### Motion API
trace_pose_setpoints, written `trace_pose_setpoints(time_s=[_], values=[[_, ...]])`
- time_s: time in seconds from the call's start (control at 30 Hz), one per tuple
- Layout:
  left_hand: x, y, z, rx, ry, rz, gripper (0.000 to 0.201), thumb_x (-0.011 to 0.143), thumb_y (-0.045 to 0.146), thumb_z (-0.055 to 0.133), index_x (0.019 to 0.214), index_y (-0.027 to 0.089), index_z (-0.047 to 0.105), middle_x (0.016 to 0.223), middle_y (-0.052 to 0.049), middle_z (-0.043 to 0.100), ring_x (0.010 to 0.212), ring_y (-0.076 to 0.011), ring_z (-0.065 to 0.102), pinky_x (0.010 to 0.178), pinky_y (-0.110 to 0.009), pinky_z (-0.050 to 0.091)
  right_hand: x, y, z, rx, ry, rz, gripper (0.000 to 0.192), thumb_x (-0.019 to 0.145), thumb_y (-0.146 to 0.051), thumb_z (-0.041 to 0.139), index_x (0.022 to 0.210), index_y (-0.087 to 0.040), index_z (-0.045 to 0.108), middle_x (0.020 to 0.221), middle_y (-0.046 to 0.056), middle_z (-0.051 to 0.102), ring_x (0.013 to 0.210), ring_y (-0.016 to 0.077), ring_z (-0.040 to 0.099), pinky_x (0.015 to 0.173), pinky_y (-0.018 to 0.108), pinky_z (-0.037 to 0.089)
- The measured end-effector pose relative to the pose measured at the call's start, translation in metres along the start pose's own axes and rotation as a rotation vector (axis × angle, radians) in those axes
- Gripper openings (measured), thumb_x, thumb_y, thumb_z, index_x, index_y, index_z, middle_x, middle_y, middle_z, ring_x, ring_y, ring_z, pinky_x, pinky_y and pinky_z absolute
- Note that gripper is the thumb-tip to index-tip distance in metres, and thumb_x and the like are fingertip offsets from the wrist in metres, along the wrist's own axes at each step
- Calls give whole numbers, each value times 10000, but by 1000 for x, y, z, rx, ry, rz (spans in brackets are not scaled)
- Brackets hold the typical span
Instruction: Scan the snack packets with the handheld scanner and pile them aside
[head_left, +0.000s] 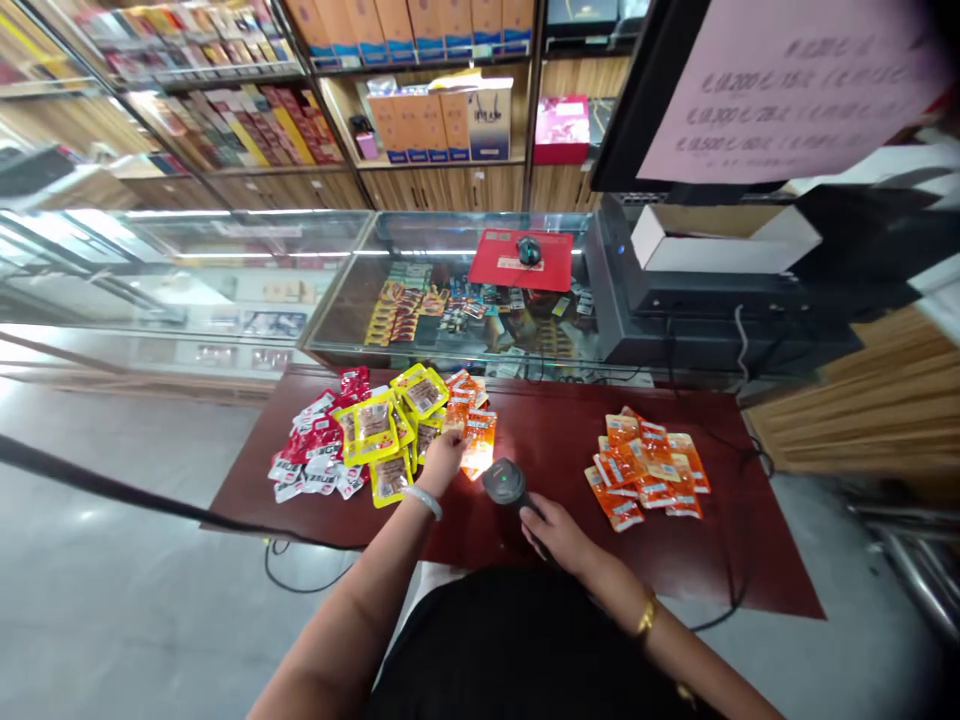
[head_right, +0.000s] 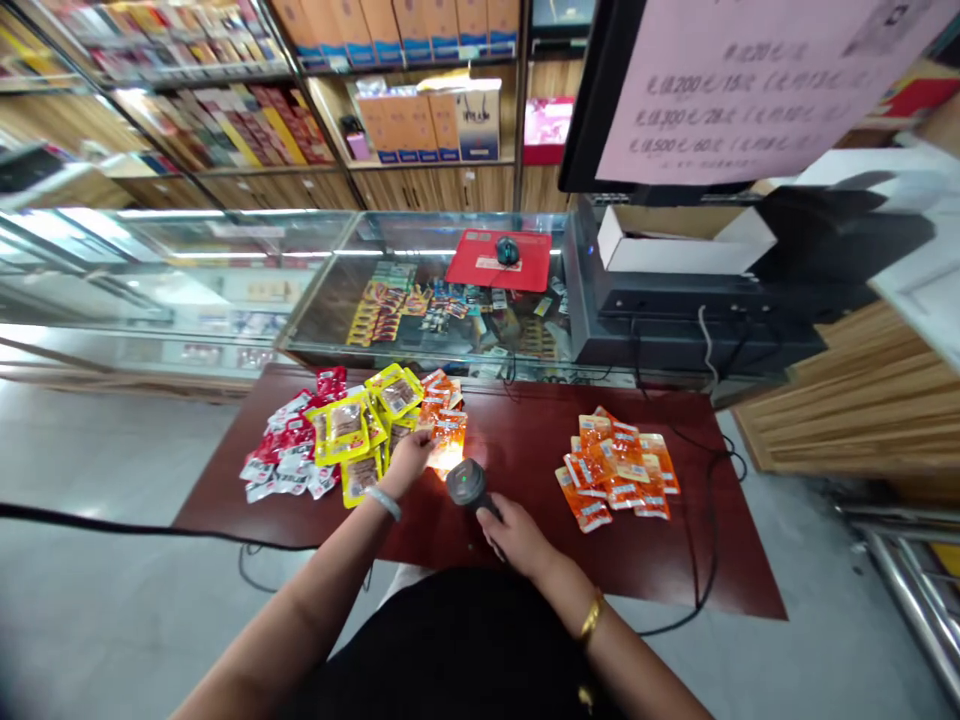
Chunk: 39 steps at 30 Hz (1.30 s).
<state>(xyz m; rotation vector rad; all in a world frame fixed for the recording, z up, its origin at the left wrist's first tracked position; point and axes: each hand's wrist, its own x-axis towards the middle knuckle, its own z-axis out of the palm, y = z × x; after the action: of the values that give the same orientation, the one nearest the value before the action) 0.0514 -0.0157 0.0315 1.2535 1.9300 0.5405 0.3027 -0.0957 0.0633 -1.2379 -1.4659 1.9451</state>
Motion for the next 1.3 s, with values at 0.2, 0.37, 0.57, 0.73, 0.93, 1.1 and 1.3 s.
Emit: trace_pose_setpoints(time_s=[0.2, 0.37, 0.57, 0.73, 0.93, 1.1, 1.3], values=[[0, -20, -25, 17, 79, -100, 225, 850, 360, 557, 765, 173, 649, 720, -27, 670, 657, -157, 585, 632, -247, 396, 3, 3, 7, 13, -42, 26, 530, 878, -721, 505, 920, -193, 529, 566, -69, 498, 428, 92, 417, 425, 216, 333], [3, -33, -38, 142, 173, -139, 256, 857, 349, 573, 1005, 159, 661, 904, -87, 716, 858, -224, 663, 759, -292, 467, -5, 6, 1, 7, -7, 28, 559, 868, -742, 496, 930, -189, 539, 563, -65, 504, 444, 93, 430, 439, 214, 343], [-5, -13, -21, 425, 398, 56, 520, 819, 282, 612, 1300, 106, 520, 1213, -195, 594, 1233, -349, 522, 1020, -450, 442, -24, 20, -14, 51, 106, 50, 513, 887, -694, 522, 960, -189, 567, 582, -63, 513, 461, 93, 435, 440, 211, 340], [3, 36, 24, 464, 310, 260, 536, 863, 283, 595, 1349, 86, 486, 1281, -206, 555, 1259, -342, 492, 1069, -456, 409, -46, 37, -26, 140, 268, 92, 522, 859, -718, 534, 900, -198, 544, 605, -53, 534, 476, 92, 443, 439, 206, 344], [11, 97, 118, 374, -170, 474, 236, 891, 283, 614, 1077, 156, 687, 1089, -124, 679, 1044, -245, 619, 973, -348, 463, -75, 51, -38, 237, 440, 147, 568, 815, -773, 520, 881, -209, 522, 545, -66, 505, 411, 90, 417, 413, 222, 320], [6, 137, 188, 308, -472, 467, 236, 893, 309, 636, 1071, 168, 703, 1072, -104, 730, 959, -194, 658, 854, -280, 472, -96, 59, -41, 311, 563, 149, 620, 793, -794, 526, 972, -200, 554, 564, -60, 524, 417, 94, 438, 425, 224, 337], [3, 160, 220, 354, -461, 369, 302, 834, 300, 696, 1094, 147, 670, 973, -122, 743, 845, -201, 681, 732, -273, 462, -106, 66, -40, 348, 623, 146, 666, 762, -844, 508, 962, -210, 530, 550, -71, 510, 406, 86, 416, 413, 218, 311]])
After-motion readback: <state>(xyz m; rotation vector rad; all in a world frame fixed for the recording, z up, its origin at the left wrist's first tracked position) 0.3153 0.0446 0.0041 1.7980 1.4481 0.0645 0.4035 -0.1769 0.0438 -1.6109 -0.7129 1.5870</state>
